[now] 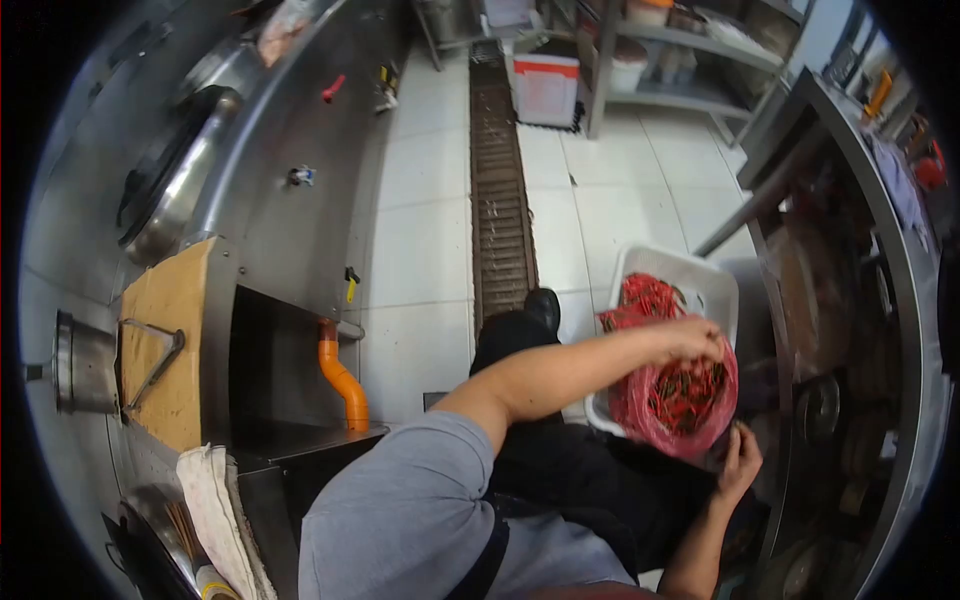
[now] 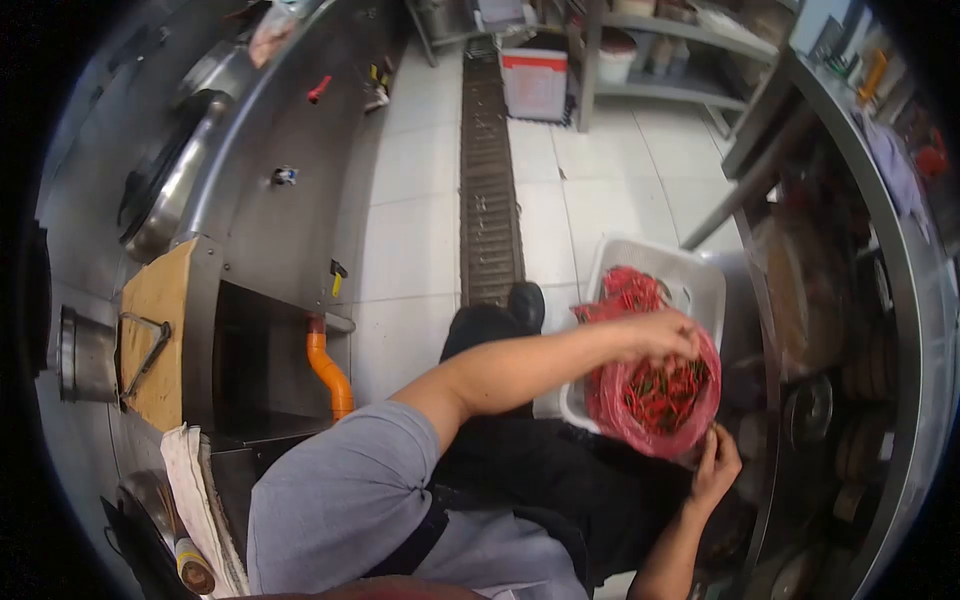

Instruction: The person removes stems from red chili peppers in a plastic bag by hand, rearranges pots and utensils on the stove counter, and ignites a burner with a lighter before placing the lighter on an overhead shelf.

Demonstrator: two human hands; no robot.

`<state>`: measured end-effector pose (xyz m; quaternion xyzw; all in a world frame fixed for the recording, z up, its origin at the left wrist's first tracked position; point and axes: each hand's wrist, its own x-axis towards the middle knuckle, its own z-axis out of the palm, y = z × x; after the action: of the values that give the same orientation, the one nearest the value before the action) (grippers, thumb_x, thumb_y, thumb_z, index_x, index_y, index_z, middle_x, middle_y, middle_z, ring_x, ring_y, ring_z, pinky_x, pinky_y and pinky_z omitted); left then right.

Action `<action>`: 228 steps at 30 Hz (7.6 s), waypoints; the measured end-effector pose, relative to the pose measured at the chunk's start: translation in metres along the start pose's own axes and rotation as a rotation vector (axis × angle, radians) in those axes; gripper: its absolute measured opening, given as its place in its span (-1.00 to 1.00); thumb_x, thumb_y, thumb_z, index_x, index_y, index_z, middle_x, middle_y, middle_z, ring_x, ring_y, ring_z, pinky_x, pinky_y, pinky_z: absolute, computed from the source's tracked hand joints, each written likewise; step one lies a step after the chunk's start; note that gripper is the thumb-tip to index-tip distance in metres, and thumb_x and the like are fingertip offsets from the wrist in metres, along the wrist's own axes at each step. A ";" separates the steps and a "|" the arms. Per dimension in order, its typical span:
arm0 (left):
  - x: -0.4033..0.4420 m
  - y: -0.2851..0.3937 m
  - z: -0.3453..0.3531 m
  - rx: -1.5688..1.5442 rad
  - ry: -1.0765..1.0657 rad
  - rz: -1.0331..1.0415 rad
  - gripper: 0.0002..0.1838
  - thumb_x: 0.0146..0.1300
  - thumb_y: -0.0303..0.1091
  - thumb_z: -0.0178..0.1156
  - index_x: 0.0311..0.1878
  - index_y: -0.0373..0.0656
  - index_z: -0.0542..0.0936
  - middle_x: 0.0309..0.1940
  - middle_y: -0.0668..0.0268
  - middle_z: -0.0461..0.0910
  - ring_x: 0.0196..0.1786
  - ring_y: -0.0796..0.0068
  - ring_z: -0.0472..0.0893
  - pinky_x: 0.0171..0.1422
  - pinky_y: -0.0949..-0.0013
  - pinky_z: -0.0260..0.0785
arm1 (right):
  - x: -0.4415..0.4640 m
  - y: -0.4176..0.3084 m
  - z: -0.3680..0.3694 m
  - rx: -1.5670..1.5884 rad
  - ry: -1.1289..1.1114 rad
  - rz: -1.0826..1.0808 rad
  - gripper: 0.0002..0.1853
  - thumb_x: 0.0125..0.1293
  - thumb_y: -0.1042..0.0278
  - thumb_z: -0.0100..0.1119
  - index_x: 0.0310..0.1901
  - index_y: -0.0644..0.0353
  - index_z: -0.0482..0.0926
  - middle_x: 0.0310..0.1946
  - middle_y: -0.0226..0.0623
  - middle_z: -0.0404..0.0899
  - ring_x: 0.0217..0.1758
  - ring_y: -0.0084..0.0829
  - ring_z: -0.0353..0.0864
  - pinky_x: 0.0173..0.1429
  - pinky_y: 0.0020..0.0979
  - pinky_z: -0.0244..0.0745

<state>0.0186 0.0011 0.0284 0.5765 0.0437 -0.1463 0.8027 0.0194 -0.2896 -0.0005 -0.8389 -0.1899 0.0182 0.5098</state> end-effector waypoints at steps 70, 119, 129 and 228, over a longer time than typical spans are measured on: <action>0.010 -0.009 -0.042 0.980 0.262 0.301 -0.73 0.23 -0.28 0.20 -0.06 -0.17 0.65 -0.36 0.16 0.68 -0.24 0.27 0.68 -0.07 0.26 0.53 | 0.040 0.003 0.066 0.287 -0.112 0.413 -0.81 0.35 0.30 0.23 -0.24 0.28 0.66 -0.49 -0.45 0.64 -0.55 -0.72 0.53 -0.52 -0.63 0.31; 0.006 -0.010 -0.005 -0.085 -0.222 -0.121 -0.84 0.31 -0.27 0.25 -0.23 -0.16 0.62 -0.48 0.43 0.59 -0.46 0.75 0.55 -0.56 0.74 0.15 | 0.023 -0.065 0.064 0.131 -0.030 0.108 -0.87 0.29 0.46 0.26 -0.20 0.33 0.66 -0.49 -0.36 0.63 -0.56 -0.62 0.52 -0.44 -0.56 0.38; 0.025 -0.015 -0.048 0.775 0.450 0.285 -0.71 0.20 -0.28 0.14 -0.10 -0.20 0.68 -0.24 0.00 0.68 -0.11 0.11 0.69 0.06 0.20 0.50 | 0.038 -0.050 0.009 0.126 0.124 0.119 -0.84 0.27 0.46 0.27 -0.17 0.35 0.69 -0.43 -0.37 0.66 -0.56 -0.65 0.53 -0.45 -0.58 0.41; 0.013 -0.041 0.014 0.636 -0.068 0.206 -0.76 0.24 -0.40 0.25 -0.05 -0.23 0.56 -0.28 0.20 0.69 -0.23 0.42 0.68 -0.10 0.34 0.51 | 0.039 -0.026 0.047 0.501 -0.168 0.434 -0.78 0.34 0.42 0.21 -0.07 0.37 0.61 -0.36 -0.30 0.66 -0.46 -0.60 0.59 -0.45 -0.61 0.41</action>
<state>0.0176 -0.0261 -0.0074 0.7943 -0.0894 -0.0898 0.5941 0.0372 -0.2256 0.0058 -0.7039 -0.0381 0.2416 0.6668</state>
